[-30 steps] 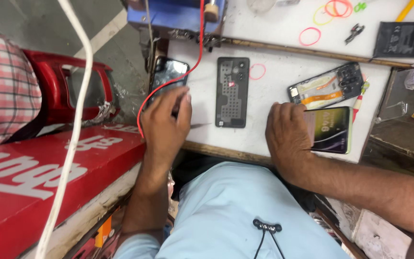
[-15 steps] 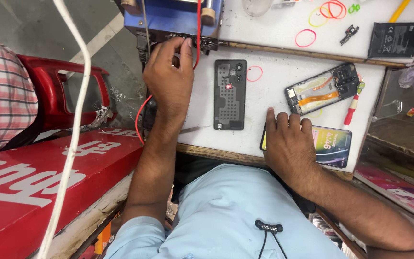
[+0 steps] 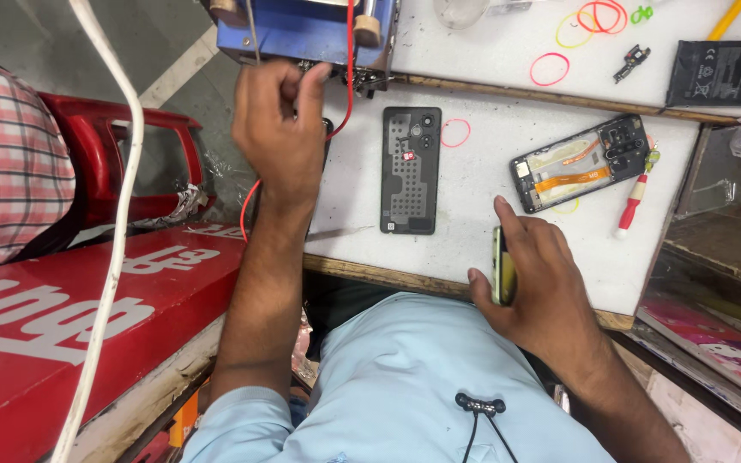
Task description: The person works on a disassembled smartphone, using a red-handled screwdriver to manipulate internal components. They then handle a second smartphone, inserting a SIM card into its tray and placing it on the table. The person continues to adjust the first phone's internals and reposition parts on the workbench.
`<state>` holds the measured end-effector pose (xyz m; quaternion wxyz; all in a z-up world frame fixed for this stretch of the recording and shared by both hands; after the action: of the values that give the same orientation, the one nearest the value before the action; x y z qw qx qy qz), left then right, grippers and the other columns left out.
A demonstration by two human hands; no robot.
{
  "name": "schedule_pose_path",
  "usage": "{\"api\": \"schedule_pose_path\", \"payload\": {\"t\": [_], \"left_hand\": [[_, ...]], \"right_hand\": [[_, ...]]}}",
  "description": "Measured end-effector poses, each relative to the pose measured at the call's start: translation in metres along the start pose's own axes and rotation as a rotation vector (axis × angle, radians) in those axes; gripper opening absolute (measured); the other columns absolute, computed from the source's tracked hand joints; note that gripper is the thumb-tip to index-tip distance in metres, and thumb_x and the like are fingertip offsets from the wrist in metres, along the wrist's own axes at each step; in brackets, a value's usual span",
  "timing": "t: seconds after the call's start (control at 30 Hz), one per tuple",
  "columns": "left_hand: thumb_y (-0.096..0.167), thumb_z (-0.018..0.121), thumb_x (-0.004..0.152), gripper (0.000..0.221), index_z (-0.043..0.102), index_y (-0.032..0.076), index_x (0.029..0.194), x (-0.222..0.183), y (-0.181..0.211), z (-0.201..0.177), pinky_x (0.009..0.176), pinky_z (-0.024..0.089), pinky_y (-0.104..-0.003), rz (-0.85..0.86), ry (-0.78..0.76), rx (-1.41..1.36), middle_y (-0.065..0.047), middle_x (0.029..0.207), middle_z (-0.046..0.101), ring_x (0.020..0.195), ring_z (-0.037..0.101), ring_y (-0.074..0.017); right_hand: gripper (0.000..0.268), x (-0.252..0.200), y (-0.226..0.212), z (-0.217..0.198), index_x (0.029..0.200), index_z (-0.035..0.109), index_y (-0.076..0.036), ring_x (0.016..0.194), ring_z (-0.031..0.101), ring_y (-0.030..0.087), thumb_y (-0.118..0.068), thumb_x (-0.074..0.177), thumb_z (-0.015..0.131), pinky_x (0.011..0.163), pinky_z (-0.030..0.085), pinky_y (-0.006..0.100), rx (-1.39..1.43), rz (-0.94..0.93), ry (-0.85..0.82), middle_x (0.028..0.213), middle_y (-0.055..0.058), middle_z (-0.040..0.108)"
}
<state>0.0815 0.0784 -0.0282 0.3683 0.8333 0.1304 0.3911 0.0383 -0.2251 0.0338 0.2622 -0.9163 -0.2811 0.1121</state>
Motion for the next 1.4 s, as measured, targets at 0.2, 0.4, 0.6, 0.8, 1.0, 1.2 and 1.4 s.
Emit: {"api": "schedule_pose_path", "payload": {"t": [0.2, 0.4, 0.6, 0.8, 1.0, 1.2, 1.4], "left_hand": [[0.015, 0.075, 0.102, 0.017, 0.072, -0.002, 0.100, -0.027, -0.027, 0.021, 0.063, 0.050, -0.021, -0.419, -0.200, -0.306, -0.001, 0.085, 0.072, 0.074, 0.063, -0.0037], [0.014, 0.074, 0.102, 0.018, 0.073, -0.002, 0.095, -0.030, -0.044, 0.035, 0.058, 0.044, -0.020, -0.573, -0.205, -0.476, 0.000, 0.079, 0.069, 0.068, 0.057, -0.0030], [0.010, 0.068, 0.103, 0.009, 0.066, 0.001, 0.103, -0.039, -0.023, 0.006, 0.054, 0.044, -0.019, -0.645, -0.211, -0.624, 0.001, 0.083, 0.069, 0.063, 0.057, -0.0028], [0.008, 0.064, 0.107, 0.022, 0.065, 0.001, 0.128, -0.039, -0.006, -0.019, 0.061, 0.050, -0.022, -0.482, -0.262, -0.515, -0.002, 0.090, 0.068, 0.072, 0.061, -0.0062], [0.016, 0.066, 0.104, 0.018, 0.070, 0.001, 0.113, -0.011, -0.004, -0.002, 0.056, 0.049, -0.028, -0.224, -0.386, 0.000, -0.004, 0.077, 0.070, 0.062, 0.063, -0.0104], [0.023, 0.068, 0.110, 0.028, 0.072, 0.003, 0.092, 0.008, 0.005, 0.008, 0.054, 0.044, -0.029, -0.312, -0.475, 0.134, -0.005, 0.067, 0.065, 0.057, 0.058, -0.0129], [0.011, 0.064, 0.106, 0.012, 0.073, 0.004, 0.104, 0.009, 0.002, -0.002, 0.059, 0.051, -0.021, -0.475, -0.572, -0.249, -0.001, 0.080, 0.072, 0.067, 0.064, -0.0045]], "right_hand": [[0.086, -0.014, 0.011, -0.002, 0.153, 0.037, 0.001, 0.112, 0.059, 0.032, -0.002, 0.077, 0.077, 0.096, 0.051, 0.040, 0.222, -0.140, 0.156, 0.118, 0.019, 0.060], [0.082, -0.018, 0.021, 0.009, 0.155, 0.037, 0.000, 0.113, 0.061, 0.026, 0.000, 0.081, 0.073, 0.096, 0.053, 0.038, 0.279, -0.159, 0.172, 0.117, 0.018, 0.060], [0.077, -0.017, 0.025, 0.012, 0.153, 0.039, 0.001, 0.111, 0.061, 0.026, 0.002, 0.082, 0.069, 0.097, 0.053, 0.038, 0.315, -0.181, 0.230, 0.116, 0.018, 0.060], [0.075, -0.015, 0.028, 0.013, 0.151, 0.040, 0.003, 0.112, 0.062, 0.027, 0.005, 0.081, 0.066, 0.099, 0.053, 0.038, 0.352, -0.207, 0.238, 0.118, 0.019, 0.059], [0.074, -0.010, 0.024, 0.015, 0.150, 0.042, 0.003, 0.111, 0.062, 0.027, 0.005, 0.080, 0.067, 0.097, 0.054, 0.038, 0.317, -0.217, 0.224, 0.117, 0.019, 0.060], [0.069, -0.014, 0.025, 0.020, 0.147, 0.044, 0.002, 0.112, 0.063, 0.027, 0.003, 0.082, 0.067, 0.097, 0.054, 0.038, 0.360, -0.198, 0.238, 0.122, 0.020, 0.058], [0.068, -0.013, 0.029, 0.024, 0.147, 0.045, 0.001, 0.116, 0.061, 0.027, 0.000, 0.083, 0.066, 0.104, 0.052, 0.041, 0.368, -0.232, 0.228, 0.123, 0.018, 0.057]]}}
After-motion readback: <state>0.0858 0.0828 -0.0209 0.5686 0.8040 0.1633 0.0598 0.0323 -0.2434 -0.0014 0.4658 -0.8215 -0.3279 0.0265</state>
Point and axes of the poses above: each hand's wrist, its own x-axis towards the middle knuckle, its own z-axis out of the palm, y = z × x, the point moved 3 cm from there along x, towards the middle knuckle
